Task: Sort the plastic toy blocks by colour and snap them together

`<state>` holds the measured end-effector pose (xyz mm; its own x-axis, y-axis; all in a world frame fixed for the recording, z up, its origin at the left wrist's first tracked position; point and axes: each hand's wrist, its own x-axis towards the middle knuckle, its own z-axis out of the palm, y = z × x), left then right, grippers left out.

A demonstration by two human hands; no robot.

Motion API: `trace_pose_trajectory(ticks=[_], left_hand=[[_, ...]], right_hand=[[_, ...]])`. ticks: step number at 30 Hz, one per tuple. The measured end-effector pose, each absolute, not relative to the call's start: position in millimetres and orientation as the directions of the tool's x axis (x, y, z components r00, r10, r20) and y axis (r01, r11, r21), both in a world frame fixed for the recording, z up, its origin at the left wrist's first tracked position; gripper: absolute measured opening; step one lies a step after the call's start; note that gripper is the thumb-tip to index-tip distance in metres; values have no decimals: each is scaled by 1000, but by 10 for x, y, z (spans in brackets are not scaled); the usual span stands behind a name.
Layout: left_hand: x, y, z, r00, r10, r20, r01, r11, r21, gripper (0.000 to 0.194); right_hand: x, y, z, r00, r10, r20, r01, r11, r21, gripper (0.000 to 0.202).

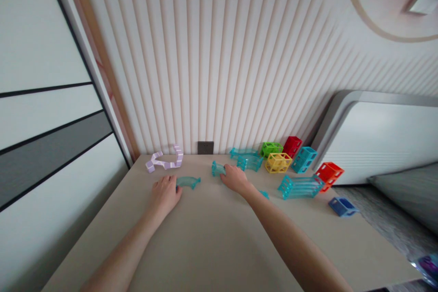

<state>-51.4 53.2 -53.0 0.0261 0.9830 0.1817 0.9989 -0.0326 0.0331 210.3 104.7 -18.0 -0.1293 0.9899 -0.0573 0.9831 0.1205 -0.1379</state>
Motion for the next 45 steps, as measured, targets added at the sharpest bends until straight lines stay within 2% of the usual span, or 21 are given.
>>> trace_pose_trajectory(ticks=[5,10,17,22,29,35,40,45], left_hand=[[-784,414,-419,-45,993,105,997,51,-58,25],[-1056,424,-364,-158,982,100,980,169,-109,29],[-1343,461,-400,-267,958,101,958,275,-79,30],[-1380,460,-403,-326,940,101,941,333,-64,33],[-1371,455,-424,-294,950,106,951,302,-64,38],[-1306,459,-381,-260,953,157,957,277,-92,36],[-1186,489,-348,-157,949,274,978,187,-89,35],[-921,532,-397,37,926,376,999,-49,23,33]], right_hand=[[1978,1078,-215,-146,989,-18,976,141,-164,29],[1755,1095,-216,-192,978,83,959,205,-193,36],[1527,984,-153,-329,914,238,919,368,-142,46],[1241,846,-215,-478,844,245,855,511,-92,49],[821,945,-347,-490,844,217,853,516,-82,33],[734,974,-227,-531,813,237,819,565,-103,38],[1326,1084,3,-479,842,248,852,514,-98,37],[2453,1364,262,-335,923,192,933,353,-72,47]])
